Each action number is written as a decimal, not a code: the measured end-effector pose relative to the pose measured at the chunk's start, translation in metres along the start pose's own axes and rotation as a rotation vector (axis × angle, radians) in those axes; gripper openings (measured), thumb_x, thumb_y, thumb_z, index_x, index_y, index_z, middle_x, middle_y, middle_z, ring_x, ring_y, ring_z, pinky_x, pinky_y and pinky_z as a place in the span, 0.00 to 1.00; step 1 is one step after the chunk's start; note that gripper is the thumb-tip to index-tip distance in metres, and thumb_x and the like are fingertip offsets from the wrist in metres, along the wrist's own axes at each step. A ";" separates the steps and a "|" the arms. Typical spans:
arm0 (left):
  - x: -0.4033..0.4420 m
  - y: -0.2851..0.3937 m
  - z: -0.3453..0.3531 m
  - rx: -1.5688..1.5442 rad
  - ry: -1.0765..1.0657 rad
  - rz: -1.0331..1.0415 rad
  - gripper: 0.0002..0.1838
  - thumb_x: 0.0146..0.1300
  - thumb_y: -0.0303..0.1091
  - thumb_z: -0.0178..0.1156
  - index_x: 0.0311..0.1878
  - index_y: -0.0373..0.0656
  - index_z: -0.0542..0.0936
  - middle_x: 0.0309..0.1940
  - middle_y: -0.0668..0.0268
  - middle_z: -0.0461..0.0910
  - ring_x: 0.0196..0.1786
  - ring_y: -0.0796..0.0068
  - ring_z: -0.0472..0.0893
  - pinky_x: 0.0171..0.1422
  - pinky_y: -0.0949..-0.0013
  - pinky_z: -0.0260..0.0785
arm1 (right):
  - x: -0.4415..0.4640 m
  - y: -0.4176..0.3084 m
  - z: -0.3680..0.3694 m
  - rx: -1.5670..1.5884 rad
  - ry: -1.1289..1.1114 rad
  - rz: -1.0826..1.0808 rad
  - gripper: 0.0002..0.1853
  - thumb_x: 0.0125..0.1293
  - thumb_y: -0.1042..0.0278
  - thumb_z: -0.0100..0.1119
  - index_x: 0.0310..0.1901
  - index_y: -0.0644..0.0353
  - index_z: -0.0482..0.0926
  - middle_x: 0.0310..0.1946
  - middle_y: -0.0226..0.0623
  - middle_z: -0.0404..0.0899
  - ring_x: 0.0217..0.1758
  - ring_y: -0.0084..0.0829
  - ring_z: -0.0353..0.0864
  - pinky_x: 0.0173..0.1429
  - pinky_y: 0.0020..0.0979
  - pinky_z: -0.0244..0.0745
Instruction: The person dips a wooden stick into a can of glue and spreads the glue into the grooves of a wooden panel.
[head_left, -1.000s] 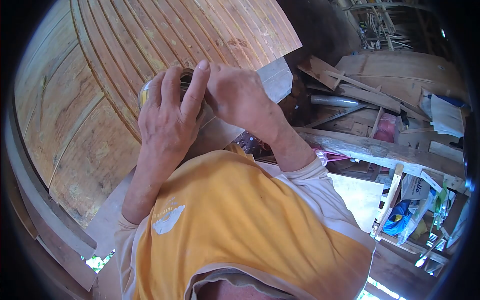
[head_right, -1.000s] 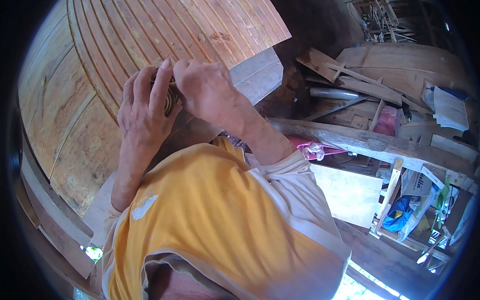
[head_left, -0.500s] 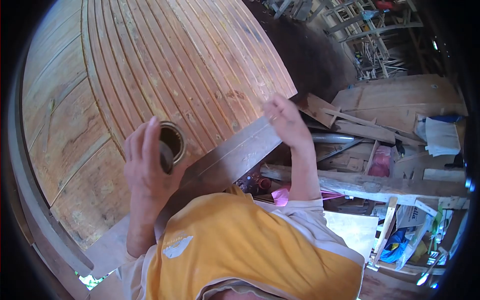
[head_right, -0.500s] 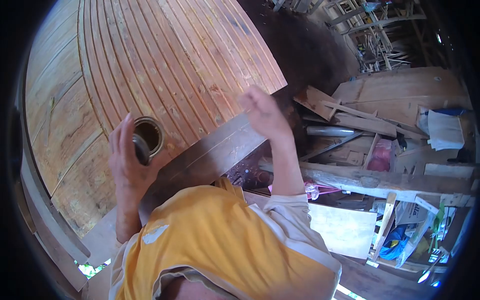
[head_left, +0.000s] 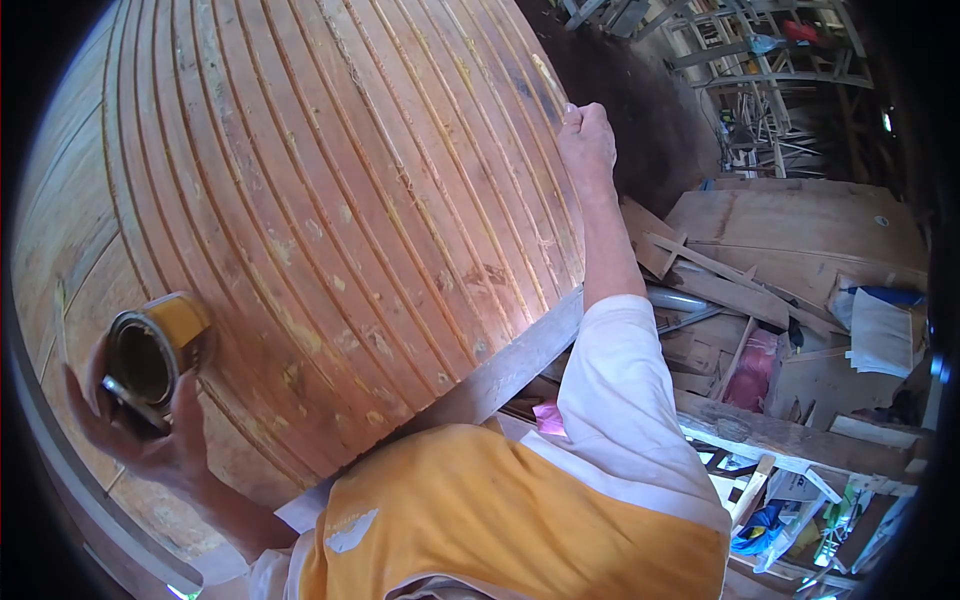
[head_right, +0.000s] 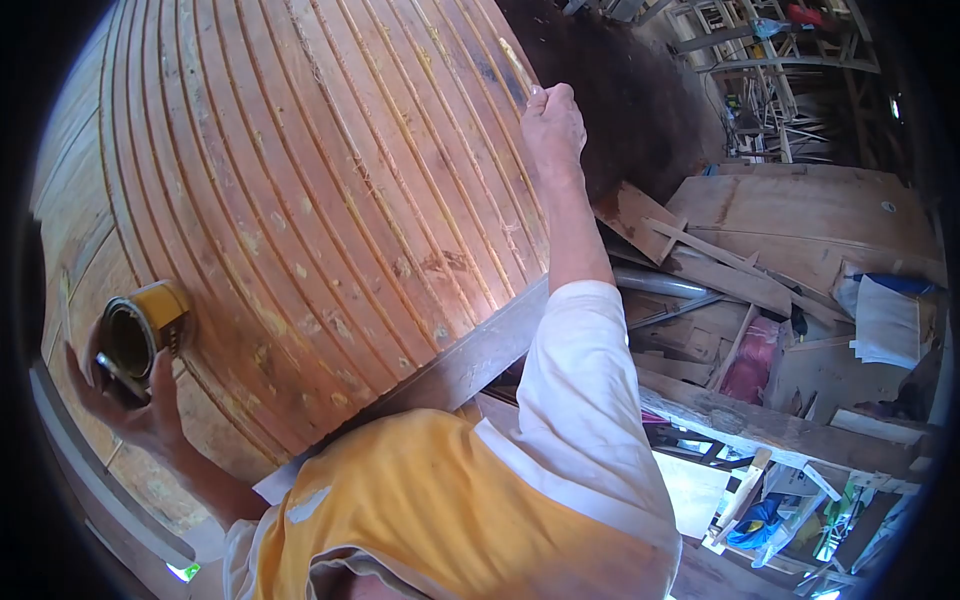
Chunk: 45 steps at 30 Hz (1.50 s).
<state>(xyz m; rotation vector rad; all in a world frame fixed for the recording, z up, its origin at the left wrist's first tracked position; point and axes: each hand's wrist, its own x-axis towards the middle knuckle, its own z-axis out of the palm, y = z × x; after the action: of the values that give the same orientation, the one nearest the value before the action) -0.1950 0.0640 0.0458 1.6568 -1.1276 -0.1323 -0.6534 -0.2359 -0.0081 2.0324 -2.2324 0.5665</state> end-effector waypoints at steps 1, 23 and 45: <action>0.003 -0.007 -0.001 0.044 0.011 -0.005 0.56 0.49 0.28 0.75 0.78 0.35 0.52 0.64 0.46 0.72 0.65 0.53 0.77 0.70 0.55 0.72 | 0.003 -0.001 0.003 -0.009 -0.006 -0.003 0.17 0.75 0.54 0.52 0.41 0.62 0.74 0.39 0.54 0.83 0.46 0.56 0.83 0.52 0.54 0.75; -0.007 -0.027 -0.005 -0.024 -0.025 0.007 0.50 0.55 0.37 0.71 0.76 0.29 0.57 0.65 0.43 0.71 0.66 0.49 0.76 0.71 0.53 0.72 | -0.003 -0.035 0.000 -0.262 -0.058 0.129 0.18 0.73 0.55 0.54 0.44 0.66 0.74 0.40 0.55 0.84 0.47 0.54 0.86 0.52 0.52 0.78; -0.009 -0.029 -0.006 -0.030 -0.043 -0.005 0.48 0.53 0.34 0.69 0.76 0.28 0.60 0.70 0.47 0.68 0.70 0.55 0.72 0.75 0.58 0.65 | 0.033 -0.038 0.015 0.261 -0.013 -0.080 0.15 0.71 0.60 0.60 0.35 0.67 0.77 0.33 0.55 0.82 0.41 0.49 0.84 0.49 0.44 0.76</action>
<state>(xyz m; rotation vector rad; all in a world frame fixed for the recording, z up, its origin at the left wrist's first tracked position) -0.1788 0.0741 0.0214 1.6372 -1.1486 -0.1877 -0.6176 -0.2738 -0.0036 2.2365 -2.1709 0.8809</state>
